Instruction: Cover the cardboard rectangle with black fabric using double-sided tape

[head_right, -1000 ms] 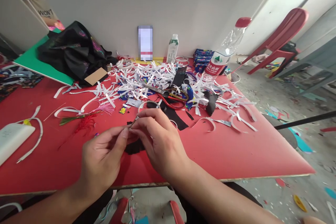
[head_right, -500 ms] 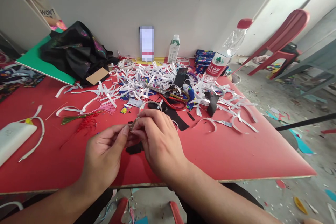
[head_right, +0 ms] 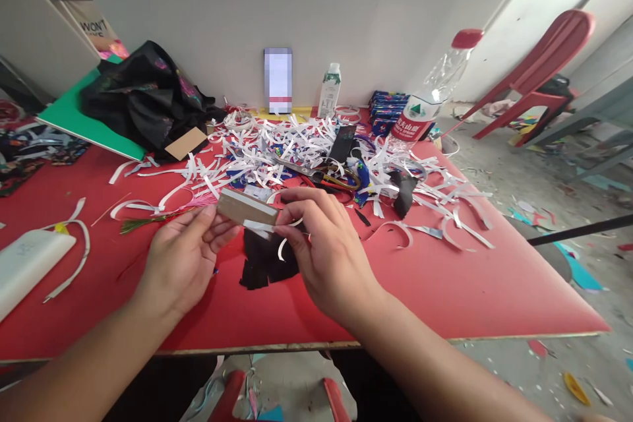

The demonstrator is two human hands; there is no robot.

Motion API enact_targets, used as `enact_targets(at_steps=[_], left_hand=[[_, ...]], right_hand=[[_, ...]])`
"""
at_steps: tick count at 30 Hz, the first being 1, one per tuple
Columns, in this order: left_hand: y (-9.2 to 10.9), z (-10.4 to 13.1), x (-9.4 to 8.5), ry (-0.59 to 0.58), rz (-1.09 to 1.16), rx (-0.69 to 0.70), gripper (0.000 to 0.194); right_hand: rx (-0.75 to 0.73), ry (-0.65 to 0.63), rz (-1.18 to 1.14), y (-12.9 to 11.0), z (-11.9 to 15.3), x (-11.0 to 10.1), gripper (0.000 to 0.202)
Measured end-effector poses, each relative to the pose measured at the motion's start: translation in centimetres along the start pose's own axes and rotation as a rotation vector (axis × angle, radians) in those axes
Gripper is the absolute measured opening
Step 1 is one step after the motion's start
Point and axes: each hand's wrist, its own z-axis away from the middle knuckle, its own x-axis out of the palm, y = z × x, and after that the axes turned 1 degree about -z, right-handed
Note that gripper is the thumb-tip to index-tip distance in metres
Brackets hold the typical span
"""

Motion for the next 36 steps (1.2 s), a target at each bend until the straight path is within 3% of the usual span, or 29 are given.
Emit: enact_targets(at_steps=[3, 9, 12, 15, 18, 21, 24, 29, 36], left_hand=[[1.0, -1.5, -0.5, 0.065, 0.029, 0.027, 0.01], [2.3, -4.1, -1.6, 0.18, -0.012, 0.142, 0.018], [2.1, -3.7, -1.7, 0.101, -0.116, 0.184, 0.01], [1.2, -1.9, -1.2, -0.091, -0.259, 0.129, 0.014], [0.4, 0.3, -0.5, -0.267, -0.367, 0.014, 0.022], [0.1, 1.5, 0.3, -0.351, -0.389, -0.042, 0.022], [0.1, 1.8, 0.7, -0.4, -0.351, -0.083, 0.023], [0.2, 1.6, 0.4, -0.444, -0.288, -0.143, 0.035], [0.2, 1.9, 0.4, -0.386, -0.371, -0.074, 0.027]], right_hand=[[0.041, 0.02, -0.017, 0.8, -0.1, -0.8, 0.01], [0.215, 0.157, 0.039, 2.7, -0.7, -2.6, 0.013], [0.383, 0.228, 0.13, 3.3, -1.0, -3.4, 0.013], [0.441, 0.244, 0.112, 3.0, -1.2, -3.5, 0.01], [0.444, 0.172, -0.109, 1.9, -1.0, -2.5, 0.021], [0.503, -0.045, -0.364, 0.9, -0.7, -1.3, 0.034], [0.579, -0.233, -0.46, 0.5, -0.5, -0.5, 0.036], [0.659, -0.269, -0.483, 0.7, -0.6, -0.2, 0.038], [0.553, -0.327, -0.574, -0.5, -0.4, -0.4, 0.028]])
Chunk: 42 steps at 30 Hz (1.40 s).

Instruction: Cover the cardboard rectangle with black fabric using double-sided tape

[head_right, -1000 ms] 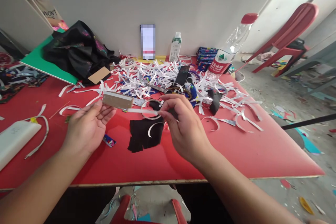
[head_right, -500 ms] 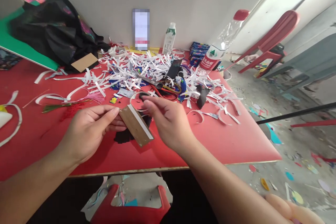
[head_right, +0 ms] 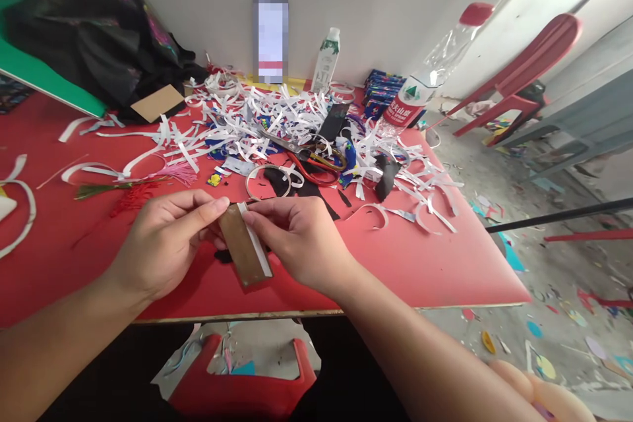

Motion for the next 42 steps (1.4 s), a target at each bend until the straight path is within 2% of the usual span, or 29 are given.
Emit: enact_targets(at_steps=[6, 10, 13, 16, 18, 21, 23, 29, 38, 42], left_hand=[[-0.3, 0.1, 0.5, 0.056, 0.086, -0.033, 0.039], [-0.4, 0.2, 0.4, 0.012, 0.015, 0.02, 0.03], [-0.3, 0.3, 0.4, 0.006, 0.019, 0.027, 0.024], [-0.2, 0.3, 0.5, -0.007, 0.042, 0.001, 0.022], [-0.3, 0.2, 0.6, -0.019, 0.062, -0.031, 0.023], [-0.4, 0.3, 0.6, -0.042, 0.074, -0.054, 0.025], [-0.4, 0.5, 0.7, -0.047, 0.055, -0.052, 0.028], [-0.3, 0.9, 0.6, -0.055, -0.034, -0.061, 0.035], [0.4, 2.2, 0.3, -0.08, -0.162, 0.077, 0.03], [0.5, 2.9, 0.5, -0.069, -0.159, 0.072, 0.03]], right_hand=[[-0.019, 0.001, -0.001, 0.0, 0.4, 0.5, 0.023], [-0.055, 0.08, 0.004, 0.1, 0.3, 0.7, 0.022], [-0.118, 0.13, 0.125, 0.3, 0.5, 0.8, 0.015], [-0.233, 0.22, 0.254, 0.6, 0.7, 0.8, 0.016], [-0.36, 0.25, 0.334, 0.8, 0.8, 0.7, 0.016], [-0.547, 0.206, 0.425, 0.9, 0.5, 0.5, 0.008], [-0.594, 0.173, 0.438, 0.9, 0.3, 0.4, 0.008], [-0.6, 0.173, 0.396, 0.8, 0.4, 0.4, 0.006], [-0.614, 0.14, 0.323, 0.5, 0.6, 0.7, 0.008], [-0.597, 0.134, 0.363, 0.2, 0.8, 0.9, 0.01]])
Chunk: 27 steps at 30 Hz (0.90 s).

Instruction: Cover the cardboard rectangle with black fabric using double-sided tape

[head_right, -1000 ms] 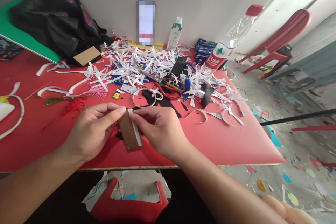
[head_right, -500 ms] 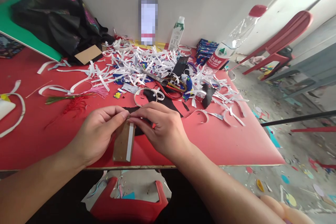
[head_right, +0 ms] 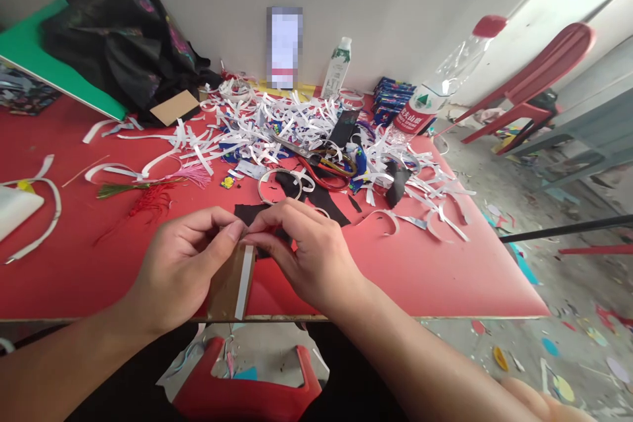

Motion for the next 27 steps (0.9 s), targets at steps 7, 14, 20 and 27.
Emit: enact_targets(at_steps=[7, 14, 20, 27], left_hand=[[0.2, -0.3, 0.2, 0.037, -0.004, 0.0, 0.028], [-0.1, -1.2, -0.4, 0.049, -0.072, 0.002, 0.029], [0.2, -1.0, -0.7, 0.061, -0.119, 0.09, 0.026], [-0.2, -1.3, -0.8, 0.061, -0.15, 0.101, 0.024]], right_hand=[[-0.134, 0.004, 0.065, 0.2, 0.1, 0.2, 0.011], [-0.169, 0.01, 0.105, 0.7, 0.3, 0.2, 0.006], [-0.094, 0.006, 0.068, 0.7, 0.3, 0.2, 0.018], [-0.158, 0.008, 0.083, 0.7, 0.0, 0.0, 0.013]])
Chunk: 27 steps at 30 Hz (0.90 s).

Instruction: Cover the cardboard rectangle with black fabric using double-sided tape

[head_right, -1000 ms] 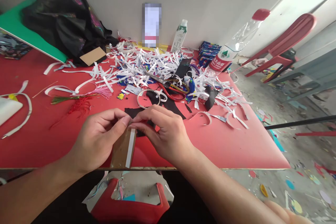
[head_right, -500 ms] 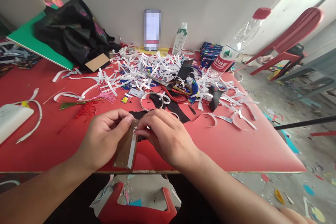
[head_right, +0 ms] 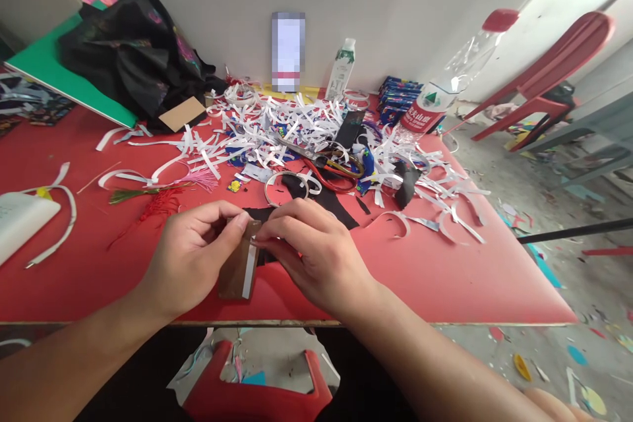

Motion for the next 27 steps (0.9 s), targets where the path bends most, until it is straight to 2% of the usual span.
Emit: enact_targets(at_steps=[3, 5, 7, 8, 10, 12, 13, 15, 17, 19, 22, 25, 27], left_hand=[[-0.4, -1.7, -0.9, 0.14, 0.188, -0.065, 0.022], [-0.5, -3.3, -2.2, 0.354, 0.423, -0.069, 0.016], [-0.4, -4.8, -3.6, 0.547, 0.605, -0.032, 0.024], [-0.4, -5.3, -4.2, 0.624, 0.649, -0.02, 0.028], [-0.2, -5.7, -5.2, 0.658, 0.651, -0.01, 0.028], [-0.1, -5.5, -5.5, 0.653, 0.62, -0.016, 0.025], [0.0, -5.2, -5.4, 0.63, 0.6, -0.043, 0.024], [0.3, -4.6, -4.7, 0.573, 0.561, -0.118, 0.023], [0.7, -4.0, -3.7, 0.548, 0.536, -0.17, 0.024], [0.9, -3.5, -2.4, 0.555, 0.526, -0.199, 0.026], [1.0, -2.6, -0.8, 0.458, 0.49, -0.301, 0.032], [0.7, -1.9, 0.0, 0.307, 0.472, -0.371, 0.036], [0.5, -1.7, 0.1, 0.279, 0.466, -0.385, 0.033]], right_hand=[[-0.073, -0.034, 0.002, -0.3, -0.3, -1.0, 0.015], [-0.131, -0.052, 0.011, -0.3, -0.5, -2.3, 0.016], [-0.138, 0.036, 0.103, 0.2, -0.7, -3.8, 0.016], [-0.09, 0.115, 0.194, 0.6, -0.8, -4.7, 0.014], [0.129, 0.277, 0.436, 1.6, -0.9, -6.3, 0.01], [0.448, 0.291, 0.638, 2.5, -1.0, -7.6, 0.02], [0.586, 0.235, 0.694, 2.8, -1.1, -8.0, 0.029], [0.705, 0.096, 0.721, 2.9, -1.2, -8.0, 0.04], [0.623, -0.06, 0.647, 2.6, -1.2, -7.0, 0.031], [0.464, -0.239, 0.52, 2.3, -1.0, -5.4, 0.009], [0.349, -0.437, 0.418, 2.3, -0.6, -3.1, 0.018], [0.32, -0.483, 0.332, 2.7, -0.4, -2.1, 0.019], [0.264, -0.413, 0.219, 2.9, -0.6, -2.4, 0.016]])
